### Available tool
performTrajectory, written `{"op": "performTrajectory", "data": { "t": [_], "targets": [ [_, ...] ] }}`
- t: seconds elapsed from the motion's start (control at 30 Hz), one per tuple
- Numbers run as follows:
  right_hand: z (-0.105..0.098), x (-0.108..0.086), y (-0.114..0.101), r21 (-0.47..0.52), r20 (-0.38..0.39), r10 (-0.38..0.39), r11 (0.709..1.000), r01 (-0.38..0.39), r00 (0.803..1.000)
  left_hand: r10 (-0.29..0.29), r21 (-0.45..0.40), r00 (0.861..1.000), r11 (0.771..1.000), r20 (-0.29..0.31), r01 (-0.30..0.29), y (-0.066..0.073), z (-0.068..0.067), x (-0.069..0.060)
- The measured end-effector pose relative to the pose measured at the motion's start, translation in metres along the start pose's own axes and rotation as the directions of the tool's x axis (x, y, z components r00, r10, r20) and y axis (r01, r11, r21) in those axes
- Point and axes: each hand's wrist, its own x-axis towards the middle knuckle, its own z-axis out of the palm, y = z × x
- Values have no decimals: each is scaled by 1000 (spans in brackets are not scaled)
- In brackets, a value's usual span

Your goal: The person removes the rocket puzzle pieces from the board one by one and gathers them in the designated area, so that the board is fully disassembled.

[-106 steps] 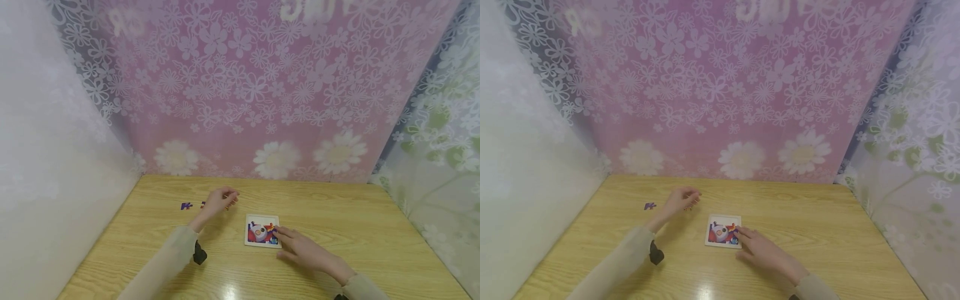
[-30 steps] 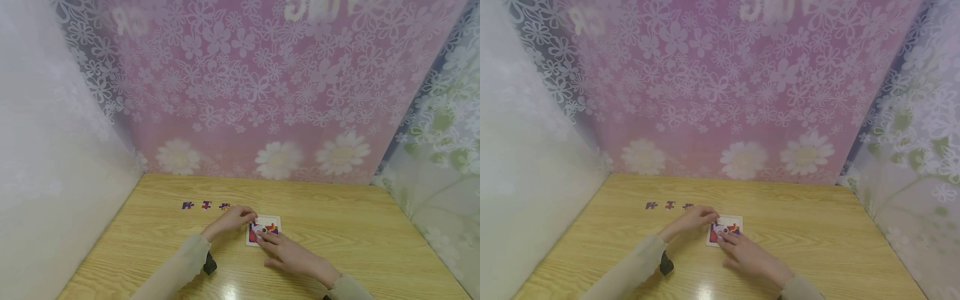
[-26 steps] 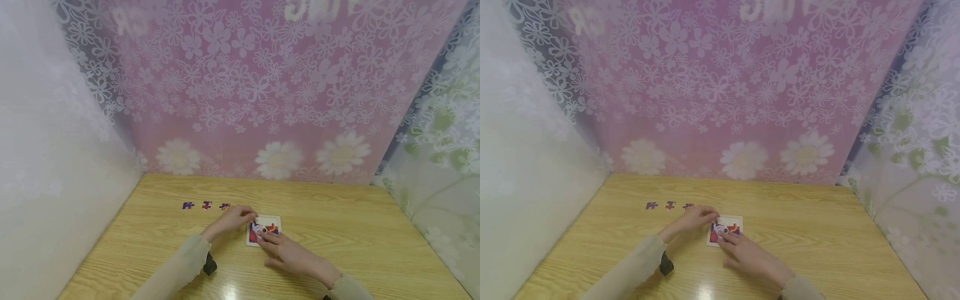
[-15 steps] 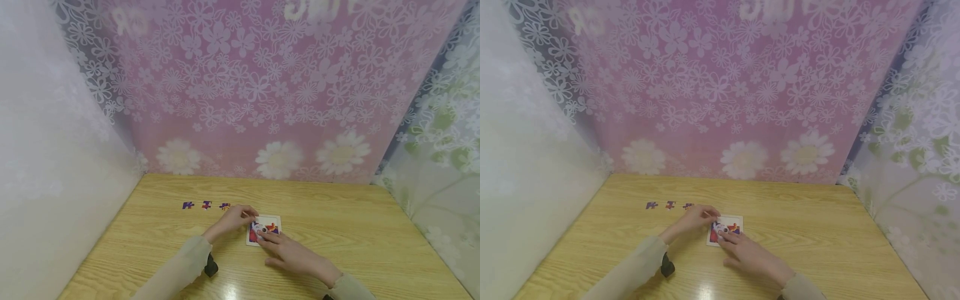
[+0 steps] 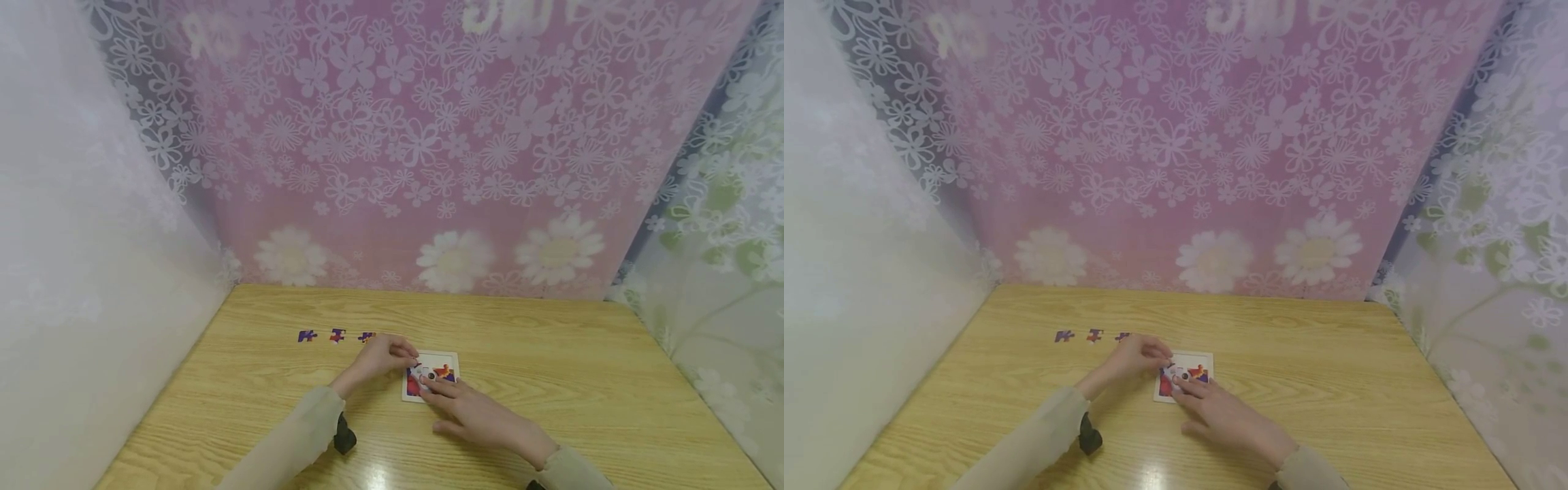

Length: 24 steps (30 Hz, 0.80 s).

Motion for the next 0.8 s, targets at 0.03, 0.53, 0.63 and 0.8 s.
{"op": "performTrajectory", "data": {
  "t": [0.03,0.53,0.63,0.8],
  "targets": [
    [0,0,0,1,0,1,1000,-1,1000,-8,-2,1000,1000,0,8,0,0,0],
    [0,1,1,-1,6,23,1000,-23,1000,-53,-64,998,997,-32,51,4,0,-2],
    [0,1,2,-9,6,23,1000,-23,1000,-55,-52,997,997,-50,52,3,-2,-2],
    [0,1,2,-4,14,21,1000,-21,1000,-46,-46,997,998,-62,43,4,-8,-4]
  ]
}}
